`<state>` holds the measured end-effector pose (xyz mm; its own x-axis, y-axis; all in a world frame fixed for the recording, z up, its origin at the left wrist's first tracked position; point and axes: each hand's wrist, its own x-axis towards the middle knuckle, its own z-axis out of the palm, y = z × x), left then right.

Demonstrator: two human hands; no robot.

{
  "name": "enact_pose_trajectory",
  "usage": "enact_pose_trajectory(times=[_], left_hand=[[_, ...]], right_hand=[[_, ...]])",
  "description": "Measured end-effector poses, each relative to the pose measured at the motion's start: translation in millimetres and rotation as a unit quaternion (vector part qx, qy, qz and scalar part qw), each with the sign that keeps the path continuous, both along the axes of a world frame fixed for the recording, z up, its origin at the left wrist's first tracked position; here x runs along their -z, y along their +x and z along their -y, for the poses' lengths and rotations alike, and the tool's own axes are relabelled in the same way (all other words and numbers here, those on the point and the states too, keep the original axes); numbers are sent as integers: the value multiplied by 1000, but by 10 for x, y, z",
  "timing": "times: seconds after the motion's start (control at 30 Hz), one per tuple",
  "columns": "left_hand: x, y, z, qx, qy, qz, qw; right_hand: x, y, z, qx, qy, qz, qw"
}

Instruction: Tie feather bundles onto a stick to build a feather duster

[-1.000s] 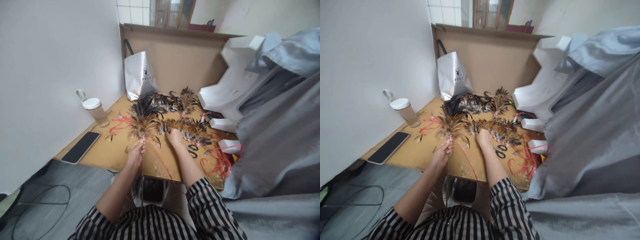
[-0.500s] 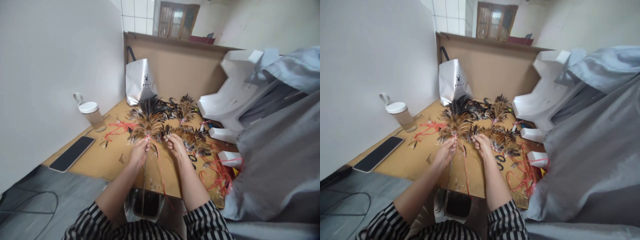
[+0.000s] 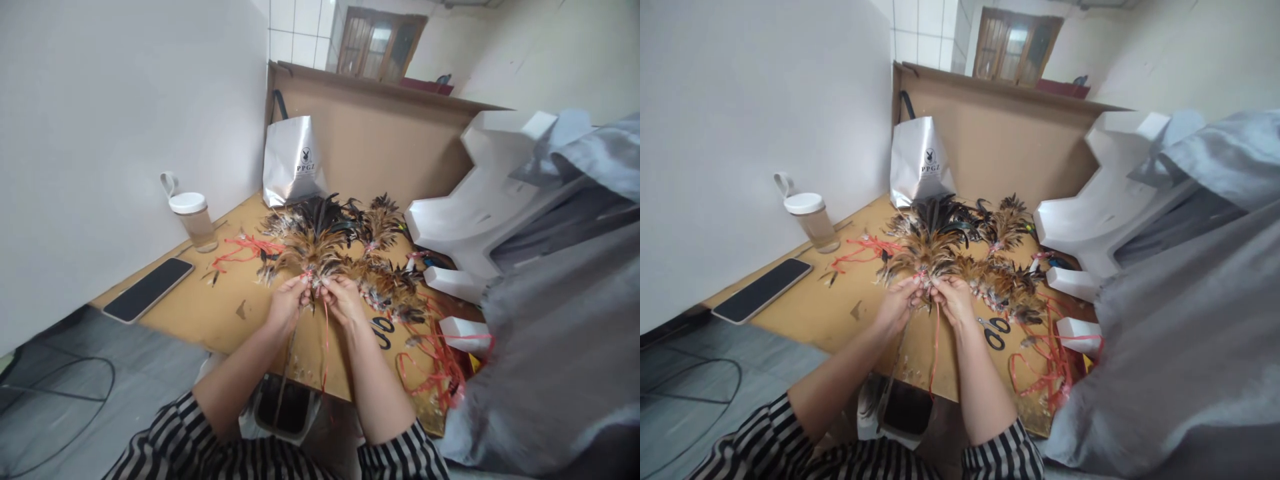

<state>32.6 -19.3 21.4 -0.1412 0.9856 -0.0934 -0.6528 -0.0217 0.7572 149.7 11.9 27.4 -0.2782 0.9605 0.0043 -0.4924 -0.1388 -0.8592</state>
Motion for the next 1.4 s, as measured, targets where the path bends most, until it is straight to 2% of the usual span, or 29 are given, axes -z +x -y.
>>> enact_pose_trajectory(times=[0.13,0.27,0.43,0.63,0.73,0.83,1.0,1.2,1.4], left_hand=[[-1,56,38,15,13,-23,1000],[-18,74,67,8,13,-31,999],[-6,68,73,12,28,-60,998],[17,75,79,19,45,-71,996],[11,72,77,12,40,-72,997],[2,43,62,-1,29,-73,997],[4,-22,42,-26,26,-92,995],[20,-5,50,-16,34,-116,993],[-25,47,115,-7,44,-129,991]], right_hand=[[16,-69,39,-9,12,42,999],[7,-75,39,-24,-13,25,999],[19,-55,31,-70,-11,10,997],[75,-47,10,-90,-74,-31,993],[65,-43,6,-95,-80,-39,991],[22,-17,6,-81,-77,-47,993],[-54,41,26,-8,-60,-27,998],[-47,-33,107,-30,21,55,998],[-53,-58,113,-43,2,79,996]])
